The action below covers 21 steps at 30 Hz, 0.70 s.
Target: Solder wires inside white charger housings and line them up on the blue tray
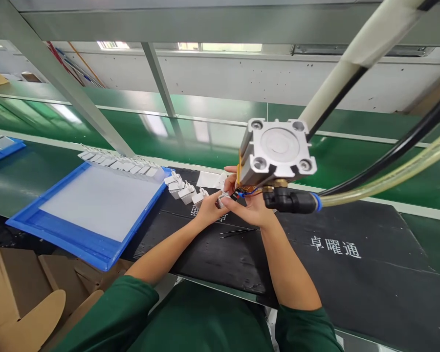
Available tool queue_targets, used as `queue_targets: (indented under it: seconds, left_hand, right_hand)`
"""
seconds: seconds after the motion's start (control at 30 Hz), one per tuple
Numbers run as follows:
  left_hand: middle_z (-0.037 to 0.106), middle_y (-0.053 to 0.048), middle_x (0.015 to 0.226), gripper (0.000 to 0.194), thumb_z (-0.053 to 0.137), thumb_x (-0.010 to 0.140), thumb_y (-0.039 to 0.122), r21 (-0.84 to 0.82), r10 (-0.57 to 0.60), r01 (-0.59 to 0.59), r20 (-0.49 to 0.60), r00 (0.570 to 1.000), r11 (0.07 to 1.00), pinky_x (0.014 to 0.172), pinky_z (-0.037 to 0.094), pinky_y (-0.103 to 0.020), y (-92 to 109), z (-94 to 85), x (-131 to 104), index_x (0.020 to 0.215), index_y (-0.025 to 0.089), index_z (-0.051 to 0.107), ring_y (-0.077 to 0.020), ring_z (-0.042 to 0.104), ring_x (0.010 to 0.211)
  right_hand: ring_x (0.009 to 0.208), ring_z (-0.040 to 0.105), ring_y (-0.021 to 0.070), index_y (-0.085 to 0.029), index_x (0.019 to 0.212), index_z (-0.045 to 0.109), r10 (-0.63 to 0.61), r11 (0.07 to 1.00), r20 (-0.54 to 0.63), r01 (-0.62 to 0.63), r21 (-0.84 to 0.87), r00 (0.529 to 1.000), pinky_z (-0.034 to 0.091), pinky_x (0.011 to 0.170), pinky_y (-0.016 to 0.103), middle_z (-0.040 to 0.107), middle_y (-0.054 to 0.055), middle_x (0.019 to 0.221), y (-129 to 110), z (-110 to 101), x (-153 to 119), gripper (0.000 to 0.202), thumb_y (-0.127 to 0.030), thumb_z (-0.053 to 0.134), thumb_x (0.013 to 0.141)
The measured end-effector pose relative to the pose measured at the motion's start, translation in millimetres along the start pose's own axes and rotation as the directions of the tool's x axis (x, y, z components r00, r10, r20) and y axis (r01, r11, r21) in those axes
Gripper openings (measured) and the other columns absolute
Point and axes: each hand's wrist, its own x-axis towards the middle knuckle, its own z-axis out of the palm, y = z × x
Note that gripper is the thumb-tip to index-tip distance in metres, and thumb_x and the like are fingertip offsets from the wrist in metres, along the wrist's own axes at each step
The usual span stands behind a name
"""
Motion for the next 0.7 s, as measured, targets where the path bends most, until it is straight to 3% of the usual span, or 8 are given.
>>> queue_targets:
  seconds: [0.2, 0.47, 0.7]
  left_hand:
    - [0.064, -0.001, 0.076, 0.026, 0.069, 0.078, 0.041, -0.006, 0.037, -0.037, -0.032, 0.999, 0.999, 0.058, 0.042, -0.023, 0.8, -1.4, -1.7, 0.086, 0.016, 0.065, -0.0133, 0.057, 0.066]
    - [0.068, -0.003, 0.083, 0.025, 0.071, 0.076, 0.036, 0.011, 0.025, -0.025, -0.031, 0.999, 1.000, 0.064, 0.047, -0.023, 4.7, -1.8, -1.6, 0.092, 0.017, 0.067, -0.0153, 0.061, 0.073]
    - [0.071, -0.002, 0.083, 0.028, 0.071, 0.075, 0.031, -0.193, -0.061, 0.069, 0.048, 0.997, 0.979, 0.067, 0.050, -0.024, 3.4, 4.5, -0.9, 0.098, 0.015, 0.067, -0.0160, 0.064, 0.073]
  right_hand:
    - [0.073, 0.054, 0.0168, -0.028, 0.115, 0.055, -0.001, 1.000, -0.063, -0.001, -0.025, 0.998, 0.050, 0.061, 0.033, 0.057, 0.001, 0.083, 1.0, -1.4, 2.4, 0.038, -0.037, 0.071, 0.082]
    - [0.072, 0.054, 0.0169, -0.030, 0.117, 0.055, -0.008, 1.000, -0.015, 0.008, -0.007, 1.000, 0.049, 0.062, 0.034, 0.057, 0.001, 0.084, -1.3, -3.3, 2.1, 0.043, -0.037, 0.074, 0.079]
    - [0.078, 0.055, 0.0187, -0.029, 0.121, 0.055, -0.006, 0.998, 0.013, 0.005, 0.060, 1.000, 0.049, 0.067, 0.036, 0.058, 0.003, 0.086, -1.2, 3.6, -5.2, 0.046, -0.035, 0.073, 0.080]
